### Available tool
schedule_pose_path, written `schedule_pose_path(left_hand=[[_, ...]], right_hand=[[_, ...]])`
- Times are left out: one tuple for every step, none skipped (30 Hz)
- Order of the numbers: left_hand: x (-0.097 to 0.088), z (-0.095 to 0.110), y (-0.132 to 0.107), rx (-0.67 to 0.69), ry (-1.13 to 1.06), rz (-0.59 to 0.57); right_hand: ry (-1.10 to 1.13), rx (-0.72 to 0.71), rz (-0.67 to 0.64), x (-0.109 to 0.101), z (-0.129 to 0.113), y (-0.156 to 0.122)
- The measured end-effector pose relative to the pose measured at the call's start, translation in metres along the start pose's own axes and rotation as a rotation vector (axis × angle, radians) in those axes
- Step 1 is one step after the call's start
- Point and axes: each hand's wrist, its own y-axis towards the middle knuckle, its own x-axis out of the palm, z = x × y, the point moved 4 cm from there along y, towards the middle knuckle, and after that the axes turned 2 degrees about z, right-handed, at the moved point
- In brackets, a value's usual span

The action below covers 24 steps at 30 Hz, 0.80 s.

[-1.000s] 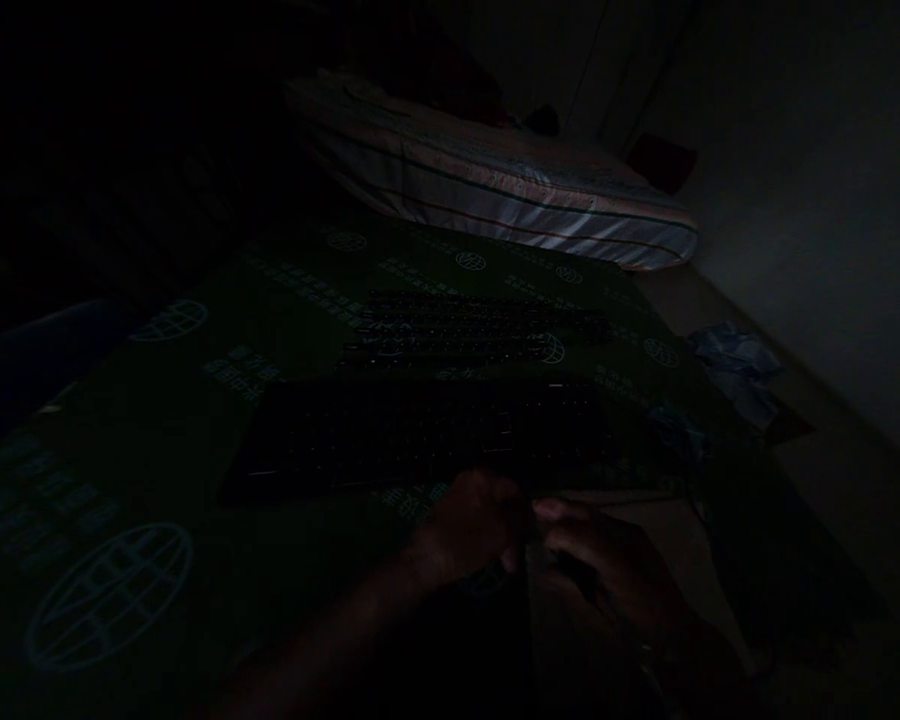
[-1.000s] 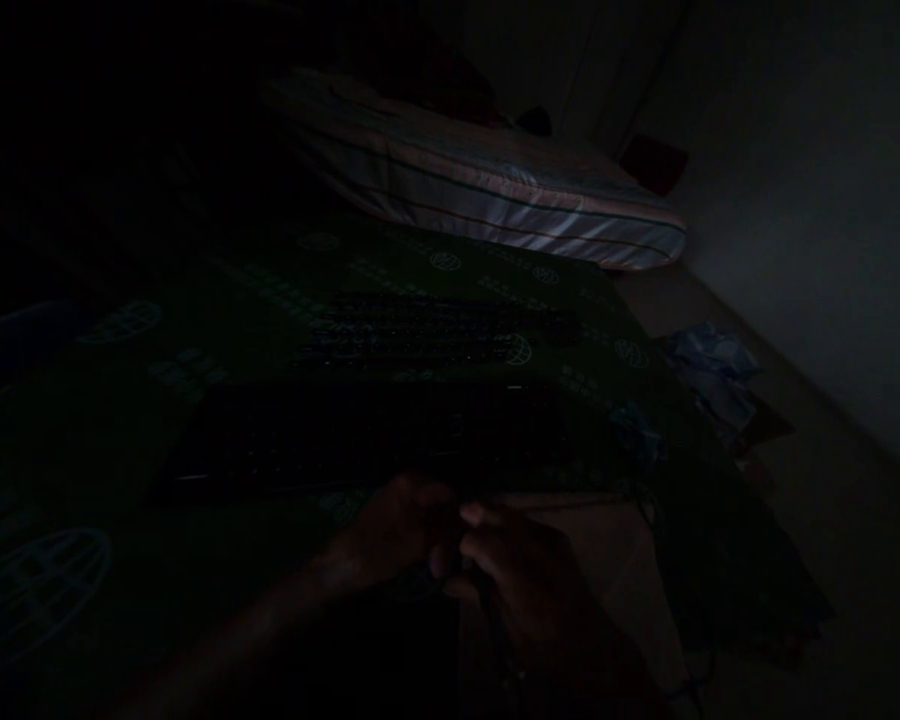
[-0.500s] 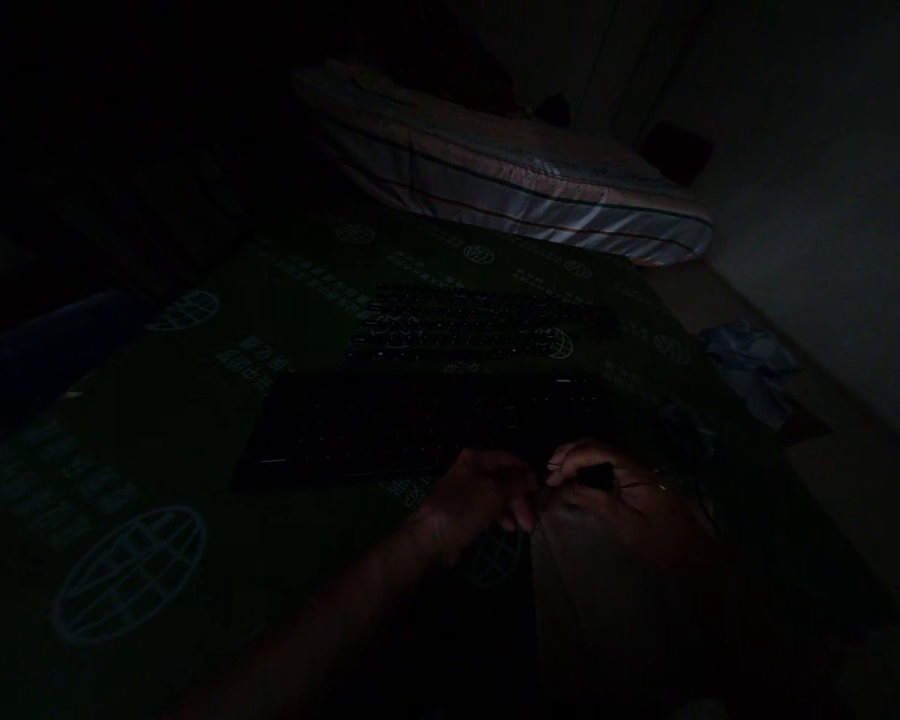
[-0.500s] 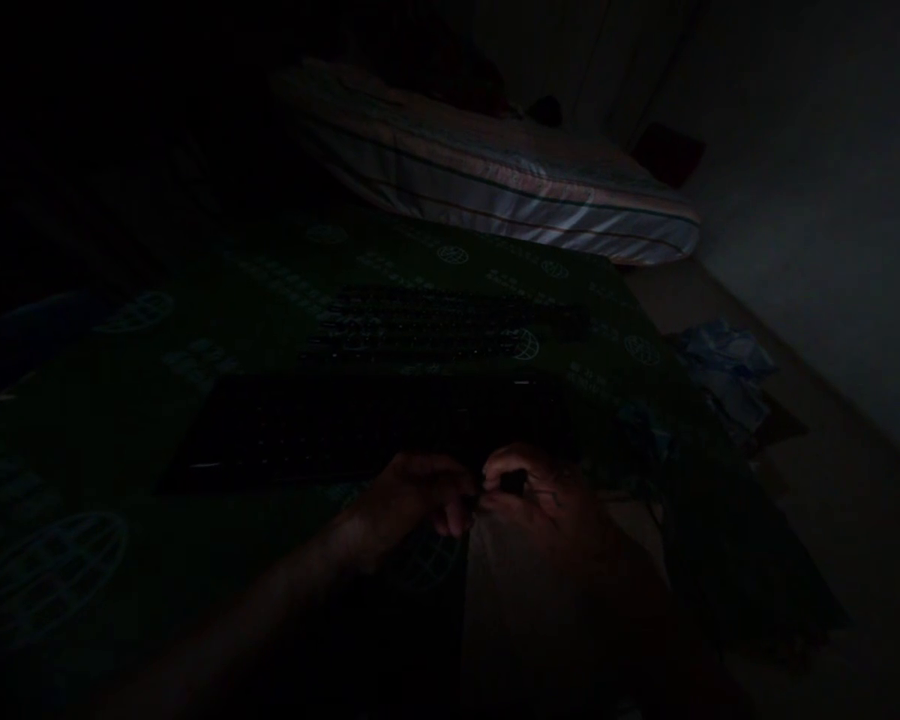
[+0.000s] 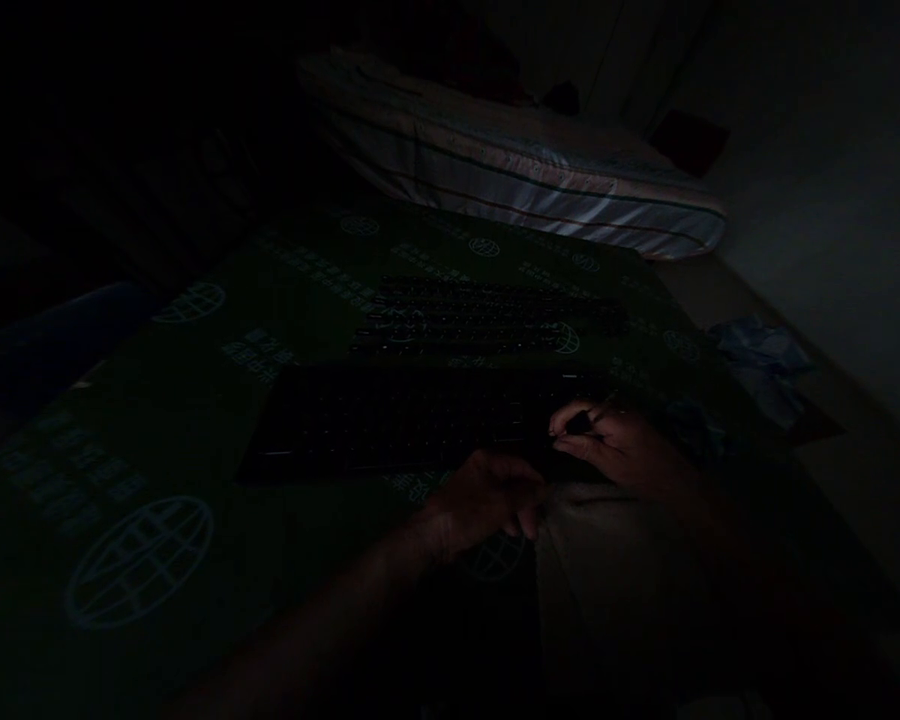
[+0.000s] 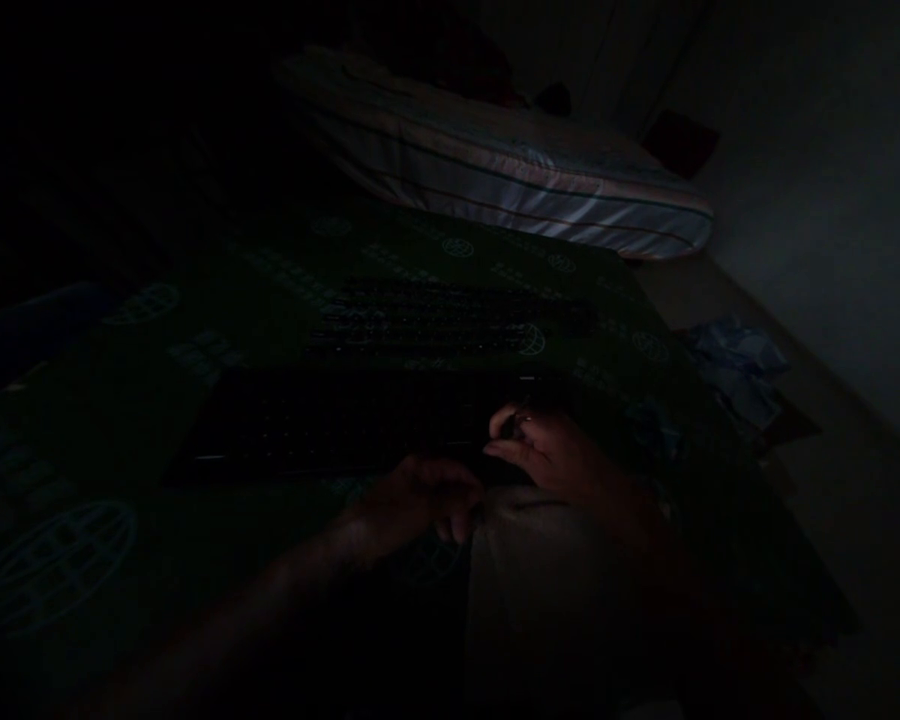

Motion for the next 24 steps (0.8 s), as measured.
schedule_pose_path(left_hand=[[0.000, -0.001, 0.000, -0.003, 0.016, -0.013], [0.001, -0.001, 0.000, -0.005, 0.027, -0.018], [0.001, 0.000, -0.001, -0.005, 0.033, -0.021], [0.001, 0.000, -0.001, -0.006, 0.035, -0.022], [0.002, 0.001, -0.001, -0.008, 0.033, -0.023], [0.002, 0.001, -0.002, -0.007, 0.032, -0.025], [0.003, 0.002, -0.002, -0.004, 0.031, -0.026], [0.003, 0.002, -0.002, 0.000, 0.032, -0.027], [0.003, 0.002, -0.002, 0.002, 0.033, -0.030], [0.003, 0.001, -0.002, 0.005, 0.034, -0.030], [0.003, 0.001, -0.002, 0.009, 0.035, -0.032], [0.003, 0.000, -0.002, 0.011, 0.035, -0.033], [0.003, 0.000, -0.002, 0.013, 0.033, -0.034], [0.003, 0.000, -0.002, 0.015, 0.029, -0.034], [0.003, 0.000, -0.002, 0.018, 0.027, -0.034], [0.003, 0.000, -0.002, 0.021, 0.028, -0.034], [0.003, 0.000, -0.002, 0.021, 0.031, -0.033], [0.003, 0.000, -0.002, 0.019, 0.036, -0.032], [0.003, 0.000, -0.002, 0.015, 0.043, -0.032], [0.003, 0.000, -0.002, 0.012, 0.050, -0.035], [0.003, 0.000, -0.002, 0.008, 0.058, -0.038], [0.003, -0.001, -0.001, 0.004, 0.065, -0.039], [0.003, -0.001, -0.001, 0.003, 0.072, -0.037], [0.003, -0.001, -0.001, 0.003, 0.081, -0.034]], right_hand=[[-0.006, -0.008, -0.012, 0.000, 0.000, 0.001], [-0.012, -0.020, -0.027, 0.000, -0.001, 0.002], [-0.019, -0.031, -0.045, 0.000, -0.001, 0.003], [-0.024, -0.039, -0.062, 0.000, -0.001, 0.003], [-0.027, -0.040, -0.076, 0.000, -0.001, 0.003], [-0.030, -0.034, -0.088, 0.000, -0.001, 0.004], [-0.034, -0.022, -0.098, 0.001, -0.001, 0.004], [-0.041, -0.007, -0.108, 0.001, -0.001, 0.005], [-0.050, 0.003, -0.117, 0.001, -0.001, 0.005], [-0.061, 0.002, -0.125, 0.001, -0.001, 0.006], [-0.072, -0.009, -0.134, 0.001, -0.001, 0.007], [-0.083, -0.026, -0.141, 0.001, -0.001, 0.008], [-0.091, -0.043, -0.148, 0.002, -0.001, 0.009], [-0.097, -0.056, -0.152, 0.002, -0.001, 0.009], [-0.103, -0.062, -0.156, 0.002, -0.001, 0.009], [-0.108, -0.062, -0.151, 0.002, -0.001, 0.009], [-0.114, -0.062, -0.138, 0.002, -0.001, 0.008], [-0.120, -0.063, -0.117, 0.003, -0.002, 0.007], [-0.131, -0.059, -0.087, 0.004, -0.002, 0.006], [-0.147, -0.045, -0.044, 0.005, -0.002, 0.005], [-0.168, -0.022, 0.006, 0.006, -0.001, 0.004], [-0.193, 0.007, 0.058, 0.008, 0.000, 0.003], [-0.218, 0.036, 0.103, 0.011, 0.002, 0.001], [-0.239, 0.059, 0.141, 0.014, 0.003, 0.000]])
